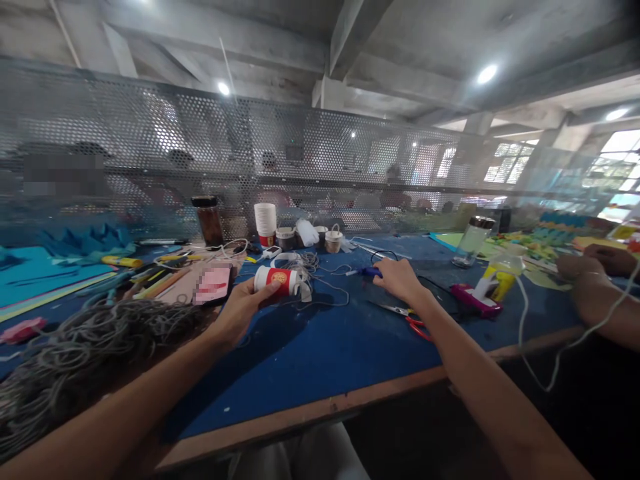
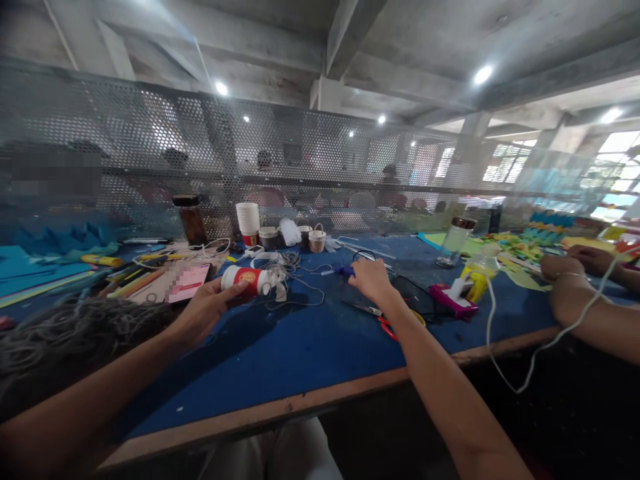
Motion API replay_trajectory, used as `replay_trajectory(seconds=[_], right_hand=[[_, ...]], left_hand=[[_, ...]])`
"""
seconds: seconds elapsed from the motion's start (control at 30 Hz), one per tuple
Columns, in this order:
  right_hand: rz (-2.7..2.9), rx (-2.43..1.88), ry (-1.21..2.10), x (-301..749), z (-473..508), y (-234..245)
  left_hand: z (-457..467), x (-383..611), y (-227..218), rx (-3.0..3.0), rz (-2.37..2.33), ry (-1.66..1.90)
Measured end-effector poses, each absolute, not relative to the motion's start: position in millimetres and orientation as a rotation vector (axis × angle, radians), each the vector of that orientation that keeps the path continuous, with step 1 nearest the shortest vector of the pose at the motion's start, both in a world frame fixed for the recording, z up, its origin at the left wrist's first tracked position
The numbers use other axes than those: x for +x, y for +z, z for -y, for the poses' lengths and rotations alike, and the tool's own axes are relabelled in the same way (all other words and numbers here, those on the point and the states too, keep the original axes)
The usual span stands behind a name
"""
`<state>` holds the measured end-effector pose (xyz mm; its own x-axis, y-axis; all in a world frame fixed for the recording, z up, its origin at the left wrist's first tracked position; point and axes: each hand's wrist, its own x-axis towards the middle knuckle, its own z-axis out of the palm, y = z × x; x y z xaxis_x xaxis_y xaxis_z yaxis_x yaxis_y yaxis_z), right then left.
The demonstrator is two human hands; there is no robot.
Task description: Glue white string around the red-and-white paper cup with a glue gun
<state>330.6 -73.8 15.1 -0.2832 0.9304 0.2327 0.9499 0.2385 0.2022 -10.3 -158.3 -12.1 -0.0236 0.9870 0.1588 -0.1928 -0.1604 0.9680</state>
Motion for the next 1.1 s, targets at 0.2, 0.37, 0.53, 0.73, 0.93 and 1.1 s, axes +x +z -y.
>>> replay_trajectory(seconds=[0.2, 0.37, 0.53, 0.73, 0.93, 1.1], right_hand=[[2.168, -1.399, 0.089, 321.0, 79.0, 32.7], [1.868, -1.004, 0.471, 277.9, 86.5, 32.6], [1.674, -0.82, 0.783, 237.3, 91.0, 23.0], [1.686, -0.922, 0.802, 226.0, 106.8, 6.6], [1.75, -0.899, 0.713, 225.6, 122.3, -3.3], [1.813, -0.956, 0.688, 224.8, 120.2, -7.9]], left_hand=[[156.6, -12.8, -11.6, 1.159, -0.97, 1.446], [157.3, -11.8, -8.3, 1.119, -0.965, 1.483], [153.6, -14.4, -9.6, 1.082, -1.005, 1.504], [150.1, -19.3, -12.2, 1.102, -1.032, 1.522], [147.3, -19.4, -14.3, 1.068, -1.025, 1.561], [144.5, -18.8, -15.8, 1.022, -0.988, 1.583]])
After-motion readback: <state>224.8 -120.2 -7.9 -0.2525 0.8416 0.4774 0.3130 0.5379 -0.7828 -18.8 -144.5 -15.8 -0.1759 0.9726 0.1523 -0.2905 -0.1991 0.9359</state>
